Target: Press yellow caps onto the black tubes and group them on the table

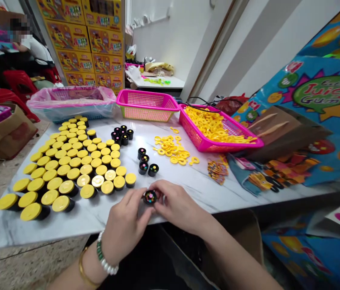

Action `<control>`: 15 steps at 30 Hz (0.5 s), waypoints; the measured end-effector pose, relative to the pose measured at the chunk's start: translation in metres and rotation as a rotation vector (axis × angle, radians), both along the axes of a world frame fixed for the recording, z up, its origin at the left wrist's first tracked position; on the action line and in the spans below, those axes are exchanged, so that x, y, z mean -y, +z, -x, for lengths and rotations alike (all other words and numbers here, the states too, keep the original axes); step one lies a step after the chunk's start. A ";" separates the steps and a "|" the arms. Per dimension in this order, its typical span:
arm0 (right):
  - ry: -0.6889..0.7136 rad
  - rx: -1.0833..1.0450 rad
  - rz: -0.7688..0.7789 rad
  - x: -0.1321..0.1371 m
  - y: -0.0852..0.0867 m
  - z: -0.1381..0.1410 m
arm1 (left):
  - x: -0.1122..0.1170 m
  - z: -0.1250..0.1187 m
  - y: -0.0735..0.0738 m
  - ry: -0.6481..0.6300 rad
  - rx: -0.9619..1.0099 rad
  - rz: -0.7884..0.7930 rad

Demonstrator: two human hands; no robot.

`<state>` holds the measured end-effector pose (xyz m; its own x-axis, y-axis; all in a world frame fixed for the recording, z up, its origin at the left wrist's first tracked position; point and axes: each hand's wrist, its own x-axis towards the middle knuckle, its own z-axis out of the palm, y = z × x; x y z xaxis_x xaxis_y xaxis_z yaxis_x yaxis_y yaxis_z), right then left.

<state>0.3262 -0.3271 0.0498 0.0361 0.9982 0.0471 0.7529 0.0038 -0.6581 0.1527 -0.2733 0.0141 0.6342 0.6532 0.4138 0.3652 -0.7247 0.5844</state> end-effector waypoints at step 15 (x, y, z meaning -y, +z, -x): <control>-0.320 0.756 0.187 -0.006 -0.018 -0.136 | -0.003 0.012 0.006 0.013 -0.070 0.145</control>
